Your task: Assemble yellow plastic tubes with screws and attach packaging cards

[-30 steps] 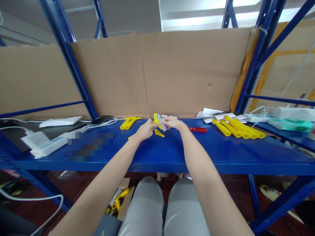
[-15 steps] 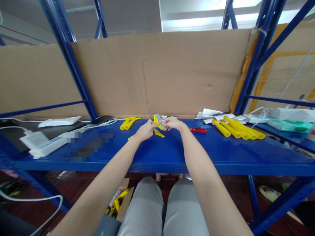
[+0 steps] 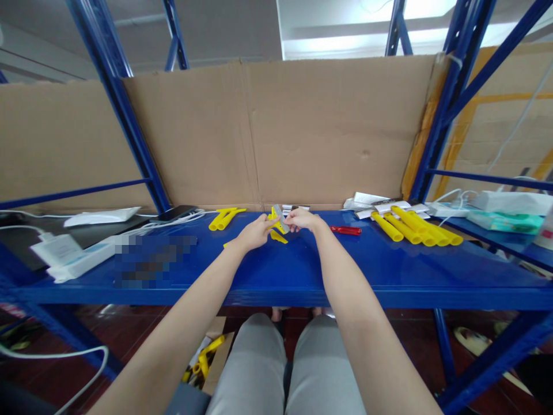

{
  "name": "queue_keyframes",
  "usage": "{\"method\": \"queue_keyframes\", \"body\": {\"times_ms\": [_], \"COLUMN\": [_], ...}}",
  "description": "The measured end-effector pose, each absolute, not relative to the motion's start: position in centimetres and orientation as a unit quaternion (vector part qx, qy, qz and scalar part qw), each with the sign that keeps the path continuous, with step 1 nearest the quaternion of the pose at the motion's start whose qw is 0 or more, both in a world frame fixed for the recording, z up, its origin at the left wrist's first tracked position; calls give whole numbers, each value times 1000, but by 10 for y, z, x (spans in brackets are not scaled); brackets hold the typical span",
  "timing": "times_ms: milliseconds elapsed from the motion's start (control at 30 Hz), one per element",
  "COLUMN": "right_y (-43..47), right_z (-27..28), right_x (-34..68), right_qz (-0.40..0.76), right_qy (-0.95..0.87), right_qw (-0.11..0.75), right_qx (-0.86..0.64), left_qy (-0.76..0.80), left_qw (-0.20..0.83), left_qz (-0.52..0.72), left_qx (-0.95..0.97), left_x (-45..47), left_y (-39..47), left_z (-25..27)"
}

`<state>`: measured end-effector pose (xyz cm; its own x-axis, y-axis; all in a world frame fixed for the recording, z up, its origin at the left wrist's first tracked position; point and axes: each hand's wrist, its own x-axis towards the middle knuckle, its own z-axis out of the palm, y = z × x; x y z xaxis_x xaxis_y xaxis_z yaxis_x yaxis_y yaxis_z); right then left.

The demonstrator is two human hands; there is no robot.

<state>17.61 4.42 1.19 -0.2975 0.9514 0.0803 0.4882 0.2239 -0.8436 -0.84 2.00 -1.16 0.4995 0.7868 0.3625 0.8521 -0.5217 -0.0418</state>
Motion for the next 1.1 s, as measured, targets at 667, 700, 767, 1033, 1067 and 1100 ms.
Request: {"method": "queue_keyframes", "body": {"times_ms": [667,700,767,1033,1067,1100], "right_y": [56,56,56,53,53,53], "right_z": [2,2,2,3,3,2], "right_x": [190,191,192,190,189,188], "right_qz": [422,433,452,451,450,447], "right_qy": [-708,-702,-692,-713,-713,-712], "right_qw": [360,372,382,352,351,349], "right_qx": [-437,-426,-413,-405,-409,-413], "left_qy": [-507,-507,-509,-505,-506,-505], "left_qw": [100,99,97,88,87,87], "left_qz": [-146,-147,-151,-163,-162,-163], "left_qx": [-844,-843,-842,-843,-843,-843], "left_x": [-8,-9,-9,-9,-8,-8], "left_y": [15,16,17,15,15,15], "left_z": [-6,-7,-8,-6,-6,-6]}}
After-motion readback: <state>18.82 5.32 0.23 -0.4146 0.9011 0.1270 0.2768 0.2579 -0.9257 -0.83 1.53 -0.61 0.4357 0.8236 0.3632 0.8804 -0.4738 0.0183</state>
